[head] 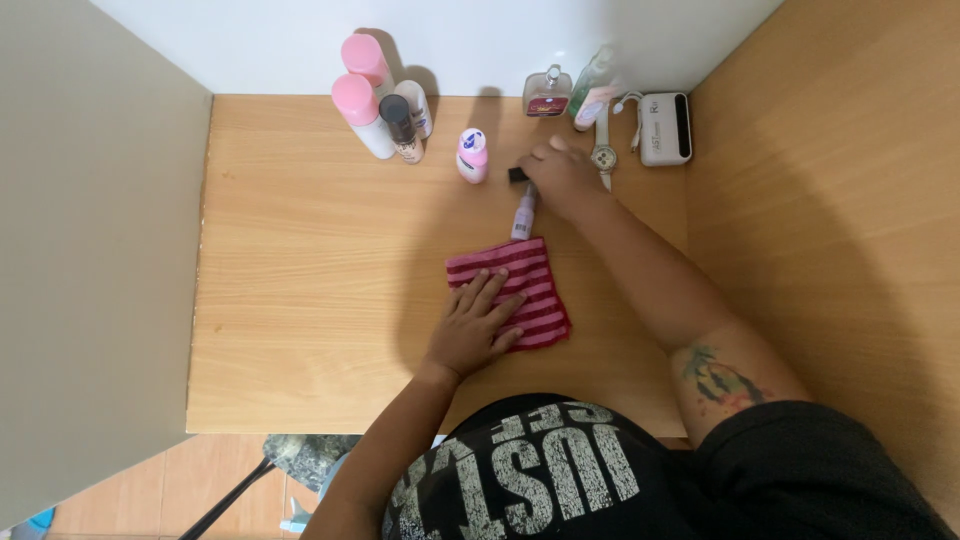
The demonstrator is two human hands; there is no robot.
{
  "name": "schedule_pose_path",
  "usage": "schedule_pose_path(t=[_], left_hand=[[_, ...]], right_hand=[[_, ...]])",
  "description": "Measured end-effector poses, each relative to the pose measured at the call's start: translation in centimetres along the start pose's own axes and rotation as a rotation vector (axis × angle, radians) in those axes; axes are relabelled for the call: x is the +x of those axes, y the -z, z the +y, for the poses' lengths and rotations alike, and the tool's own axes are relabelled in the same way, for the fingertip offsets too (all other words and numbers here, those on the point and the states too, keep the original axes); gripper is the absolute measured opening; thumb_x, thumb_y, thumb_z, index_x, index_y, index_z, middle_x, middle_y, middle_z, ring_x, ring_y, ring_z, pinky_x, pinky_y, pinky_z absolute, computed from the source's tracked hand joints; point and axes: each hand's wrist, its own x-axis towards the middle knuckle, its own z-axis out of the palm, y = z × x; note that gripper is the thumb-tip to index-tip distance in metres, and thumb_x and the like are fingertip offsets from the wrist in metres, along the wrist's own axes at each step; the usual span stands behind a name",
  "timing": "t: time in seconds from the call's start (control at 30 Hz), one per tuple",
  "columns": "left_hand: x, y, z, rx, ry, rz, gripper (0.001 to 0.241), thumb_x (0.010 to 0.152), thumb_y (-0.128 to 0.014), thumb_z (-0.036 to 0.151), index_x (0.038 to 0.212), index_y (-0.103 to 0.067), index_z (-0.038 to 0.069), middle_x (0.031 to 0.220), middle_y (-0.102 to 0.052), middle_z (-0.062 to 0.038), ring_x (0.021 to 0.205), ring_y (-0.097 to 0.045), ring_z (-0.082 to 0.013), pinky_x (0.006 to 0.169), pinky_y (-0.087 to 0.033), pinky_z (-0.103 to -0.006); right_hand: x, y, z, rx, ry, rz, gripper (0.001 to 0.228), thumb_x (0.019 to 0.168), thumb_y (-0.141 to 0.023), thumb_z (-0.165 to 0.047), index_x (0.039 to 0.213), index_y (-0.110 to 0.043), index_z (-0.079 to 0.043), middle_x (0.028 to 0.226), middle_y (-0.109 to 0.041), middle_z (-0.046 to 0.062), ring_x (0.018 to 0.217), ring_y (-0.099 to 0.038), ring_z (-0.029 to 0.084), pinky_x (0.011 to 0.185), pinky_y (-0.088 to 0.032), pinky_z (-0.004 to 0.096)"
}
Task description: The recorder is cleaning a wooden vanity and organizing various cosmetic bottles and personal items by wiping them with a pink cloth.
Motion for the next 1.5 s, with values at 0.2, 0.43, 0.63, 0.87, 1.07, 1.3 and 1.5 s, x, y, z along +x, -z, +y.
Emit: schedule_pose_path(t=[0.2, 0.43, 0.63, 0.87, 1.07, 1.3, 1.5], left_hand=[[0.0, 0.2, 0.0, 0.010, -0.011, 0.016, 0.051, 0.095, -0.063, 0.051, 0.141, -0.063, 0.030, 0.163, -0.041, -0.006, 0.151, -0.036, -0.0283, 0.119, -0.031, -0.0483], [0.1, 0.3, 0.0, 0.011, -0.011, 0.024, 0.051, 0.094, -0.064, 0.050, 0.140, -0.063, 0.029, 0.162, -0.042, -0.007, 0.150, -0.037, -0.0292, 0.118, -0.031, -0.0487], [0.1, 0.4, 0.1, -0.006, -0.010, 0.011, 0.051, 0.092, -0.066, 0.049, 0.140, -0.063, 0.029, 0.162, -0.042, -0.007, 0.150, -0.037, -0.0296, 0.118, -0.031, -0.0488], [0.2, 0.2, 0.1, 0.005, 0.000, -0.004, 0.052, 0.092, -0.065, 0.049, 0.140, -0.063, 0.029, 0.162, -0.041, -0.007, 0.150, -0.036, -0.0294, 0.118, -0.030, -0.0492], [0.1, 0.0, 0.0, 0.001, 0.000, -0.004, 0.052, 0.093, -0.065, 0.049, 0.141, -0.062, 0.029, 0.162, -0.041, -0.007, 0.150, -0.036, -0.0294, 0.119, -0.030, -0.0490], [0.2, 0.1, 0.0, -0.008, -0.010, 0.002, 0.050, 0.094, -0.065, 0.048, 0.140, -0.062, 0.029, 0.162, -0.041, -0.008, 0.152, -0.035, -0.0295, 0.120, -0.030, -0.0478], [0.2, 0.3, 0.2, 0.010, 0.003, -0.008, 0.052, 0.092, -0.065, 0.049, 0.140, -0.063, 0.030, 0.162, -0.040, -0.007, 0.150, -0.035, -0.0293, 0.118, -0.029, -0.0485]], right_hand=[[0.3, 3.5, 2.6, -0.063, -0.035, 0.061, 0.015, 0.096, -0.065, -0.007, 0.106, -0.072, -0.016, 0.106, -0.071, 0.006, 0.104, -0.066, 0.027, 0.088, -0.055, 0.047], [-0.9, 8.8, 4.8, 0.122, -0.313, -0.211, 0.030, 0.086, -0.073, -0.006, 0.114, -0.065, -0.010, 0.115, -0.068, 0.010, 0.101, -0.068, 0.031, 0.082, -0.054, 0.049], [-2.1, 4.6, 7.7, 0.183, -0.241, 0.008, 0.031, 0.080, -0.077, 0.001, 0.107, -0.071, -0.012, 0.126, -0.063, 0.011, 0.113, -0.064, 0.033, 0.090, -0.054, 0.043], [-2.0, 3.8, 7.0, 0.319, -0.186, 0.204, 0.035, 0.083, -0.075, 0.003, 0.115, -0.067, -0.008, 0.126, -0.064, 0.012, 0.119, -0.061, 0.035, 0.096, -0.051, 0.044], [-2.2, 4.7, 5.1, 0.279, -0.166, 0.214, 0.037, 0.084, -0.074, 0.005, 0.118, -0.068, -0.009, 0.128, -0.063, 0.014, 0.116, -0.062, 0.032, 0.094, -0.054, 0.042], [-2.8, 2.7, -0.3, 0.338, -0.377, 0.127, 0.041, 0.094, -0.076, -0.033, 0.123, -0.064, -0.006, 0.109, -0.069, 0.019, 0.101, -0.068, 0.038, 0.082, -0.053, 0.049], [-1.0, 0.2, -4.0, 0.525, -0.510, -0.083, 0.059, 0.083, -0.079, -0.038, 0.125, -0.055, -0.004, 0.110, -0.071, 0.020, 0.100, -0.070, 0.038, 0.084, -0.054, 0.048]])
